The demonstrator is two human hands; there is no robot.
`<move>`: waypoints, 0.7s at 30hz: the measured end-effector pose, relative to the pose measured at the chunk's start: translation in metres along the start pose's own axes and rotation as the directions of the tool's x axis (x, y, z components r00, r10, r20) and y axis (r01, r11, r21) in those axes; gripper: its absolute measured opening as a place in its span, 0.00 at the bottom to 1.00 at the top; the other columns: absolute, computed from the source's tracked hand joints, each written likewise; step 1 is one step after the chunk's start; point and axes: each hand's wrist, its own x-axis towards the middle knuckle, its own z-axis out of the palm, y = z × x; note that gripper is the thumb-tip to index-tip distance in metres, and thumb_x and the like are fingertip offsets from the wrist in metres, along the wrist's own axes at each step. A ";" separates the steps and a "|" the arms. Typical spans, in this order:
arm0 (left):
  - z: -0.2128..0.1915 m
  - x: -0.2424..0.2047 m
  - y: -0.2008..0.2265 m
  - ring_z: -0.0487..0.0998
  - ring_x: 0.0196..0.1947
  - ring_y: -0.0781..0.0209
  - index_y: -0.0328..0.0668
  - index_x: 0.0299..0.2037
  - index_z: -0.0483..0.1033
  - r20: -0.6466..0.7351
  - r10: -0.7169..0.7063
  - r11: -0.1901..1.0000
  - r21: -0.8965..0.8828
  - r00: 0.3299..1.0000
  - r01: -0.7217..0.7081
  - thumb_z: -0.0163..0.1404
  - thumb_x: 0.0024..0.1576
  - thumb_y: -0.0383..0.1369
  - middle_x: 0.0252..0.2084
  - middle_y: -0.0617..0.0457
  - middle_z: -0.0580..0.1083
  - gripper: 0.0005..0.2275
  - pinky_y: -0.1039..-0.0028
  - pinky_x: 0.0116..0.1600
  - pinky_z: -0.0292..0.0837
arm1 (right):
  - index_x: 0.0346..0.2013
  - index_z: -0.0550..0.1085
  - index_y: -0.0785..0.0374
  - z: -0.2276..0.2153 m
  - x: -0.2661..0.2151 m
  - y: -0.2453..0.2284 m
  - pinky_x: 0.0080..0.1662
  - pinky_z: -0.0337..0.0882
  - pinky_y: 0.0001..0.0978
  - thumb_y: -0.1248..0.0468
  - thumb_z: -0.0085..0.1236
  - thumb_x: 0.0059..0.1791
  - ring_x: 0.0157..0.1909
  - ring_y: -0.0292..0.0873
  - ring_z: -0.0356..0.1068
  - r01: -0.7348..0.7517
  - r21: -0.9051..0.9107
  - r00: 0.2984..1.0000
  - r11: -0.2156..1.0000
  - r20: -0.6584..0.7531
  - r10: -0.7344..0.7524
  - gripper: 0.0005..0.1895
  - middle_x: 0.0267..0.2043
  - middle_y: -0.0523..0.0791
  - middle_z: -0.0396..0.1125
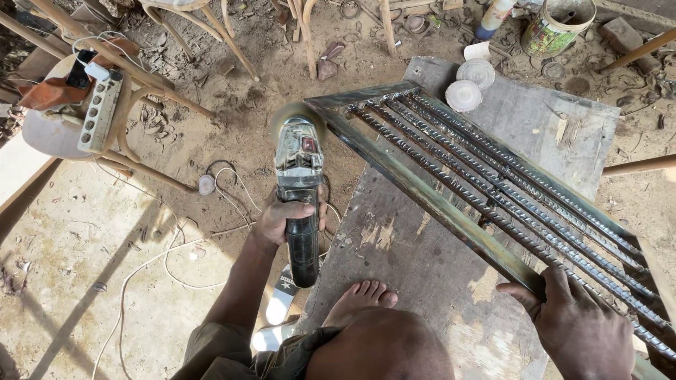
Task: Polishing a metal grate using an angle grinder with a wire brush attachment
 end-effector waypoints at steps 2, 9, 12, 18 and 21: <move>0.000 0.001 0.004 0.79 0.27 0.53 0.31 0.49 0.72 -0.071 0.006 1.000 0.024 0.997 -0.005 0.56 0.50 0.20 0.35 0.43 0.77 0.16 0.65 0.33 0.78 | 0.39 0.68 0.45 0.002 -0.001 0.000 0.20 0.66 0.19 0.20 0.22 0.43 0.14 0.28 0.71 0.004 0.035 1.000 0.999 -0.003 -0.004 0.40 0.19 0.30 0.71; -0.005 -0.025 0.000 0.78 0.25 0.54 0.29 0.49 0.71 -0.236 -0.033 0.998 0.046 0.971 0.045 0.57 0.48 0.21 0.33 0.41 0.76 0.18 0.66 0.31 0.77 | 0.31 0.70 0.47 -0.017 0.019 0.035 0.17 0.51 0.20 0.24 0.26 0.49 0.08 0.28 0.53 0.055 0.117 0.996 0.992 -0.070 -0.047 0.36 0.09 0.30 0.59; 0.001 -0.032 -0.005 0.78 0.28 0.54 0.29 0.51 0.71 -0.212 -0.008 0.994 0.107 0.977 0.032 0.54 0.48 0.19 0.36 0.42 0.75 0.18 0.66 0.32 0.77 | 0.31 0.74 0.44 -0.037 0.039 0.062 0.19 0.42 0.19 0.28 0.24 0.58 0.08 0.26 0.46 -0.024 -0.001 0.985 1.000 -0.170 0.024 0.36 0.09 0.28 0.54; -0.013 -0.039 -0.031 0.80 0.28 0.48 0.28 0.51 0.70 -0.231 -0.106 0.994 -0.004 0.967 0.108 0.55 0.48 0.20 0.35 0.38 0.76 0.19 0.64 0.35 0.76 | 0.35 0.78 0.51 -0.049 0.124 0.132 0.17 0.49 0.21 0.25 0.30 0.66 0.09 0.30 0.49 -0.252 -0.058 0.932 0.966 -0.283 0.226 0.41 0.13 0.30 0.58; -0.016 -0.043 -0.037 0.81 0.29 0.43 0.28 0.54 0.70 -0.240 -0.173 0.985 -0.060 0.955 0.163 0.54 0.49 0.22 0.35 0.36 0.76 0.21 0.62 0.36 0.77 | 0.49 0.80 0.62 -0.098 0.148 0.140 0.18 0.67 0.32 0.36 0.41 0.64 0.10 0.40 0.63 -0.302 0.319 0.946 0.899 -0.017 0.324 0.34 0.16 0.44 0.71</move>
